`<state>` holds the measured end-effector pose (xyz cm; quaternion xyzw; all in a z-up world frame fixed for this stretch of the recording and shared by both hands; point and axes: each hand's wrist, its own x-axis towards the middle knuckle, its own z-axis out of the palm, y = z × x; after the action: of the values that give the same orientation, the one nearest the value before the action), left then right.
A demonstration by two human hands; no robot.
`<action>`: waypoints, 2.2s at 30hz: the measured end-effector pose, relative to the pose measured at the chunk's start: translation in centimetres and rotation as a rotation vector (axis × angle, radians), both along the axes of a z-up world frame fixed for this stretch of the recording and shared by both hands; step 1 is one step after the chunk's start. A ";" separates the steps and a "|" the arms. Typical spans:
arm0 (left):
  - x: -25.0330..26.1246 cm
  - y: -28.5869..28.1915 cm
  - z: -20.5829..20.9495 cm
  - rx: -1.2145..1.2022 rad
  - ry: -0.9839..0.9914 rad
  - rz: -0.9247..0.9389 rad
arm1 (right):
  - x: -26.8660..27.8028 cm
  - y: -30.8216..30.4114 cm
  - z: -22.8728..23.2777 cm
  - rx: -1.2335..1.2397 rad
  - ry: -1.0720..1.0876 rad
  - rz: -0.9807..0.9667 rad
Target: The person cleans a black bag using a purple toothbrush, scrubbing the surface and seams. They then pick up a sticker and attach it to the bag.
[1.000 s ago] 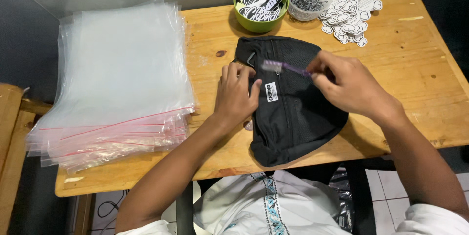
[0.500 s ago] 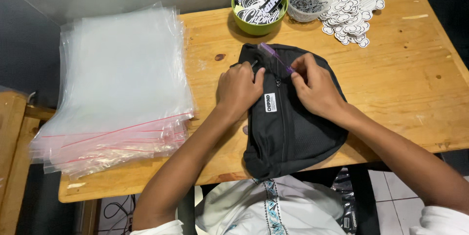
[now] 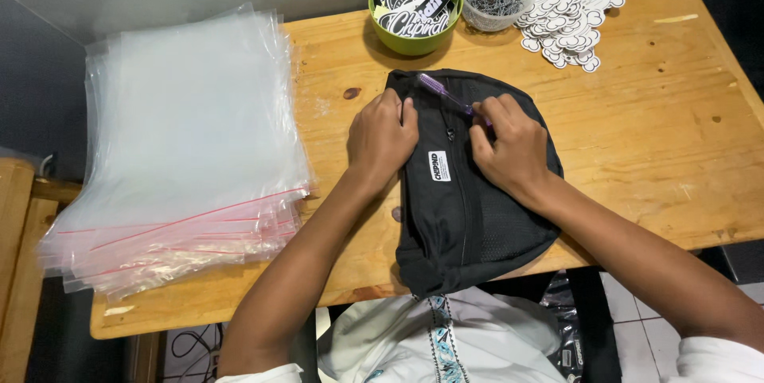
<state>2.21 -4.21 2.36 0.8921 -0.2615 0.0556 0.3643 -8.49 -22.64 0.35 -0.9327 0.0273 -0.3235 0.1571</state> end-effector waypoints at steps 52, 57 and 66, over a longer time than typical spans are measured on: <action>-4.4 3.3 -4.8 0.298 -0.360 -0.087 | -13.8 4.2 8.8 -0.496 0.373 0.528; -4.7 3.2 -4.4 0.346 -0.363 -0.048 | -13.6 1.6 10.4 -0.174 0.595 0.521; -4.7 3.1 -3.5 0.421 -0.386 -0.025 | -14.9 1.3 11.1 0.034 0.716 0.509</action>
<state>-2.52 -1.09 -1.13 0.9178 -0.3427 0.1642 0.1153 -23.39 -21.32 11.43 -0.9603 -0.1454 0.0697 0.2276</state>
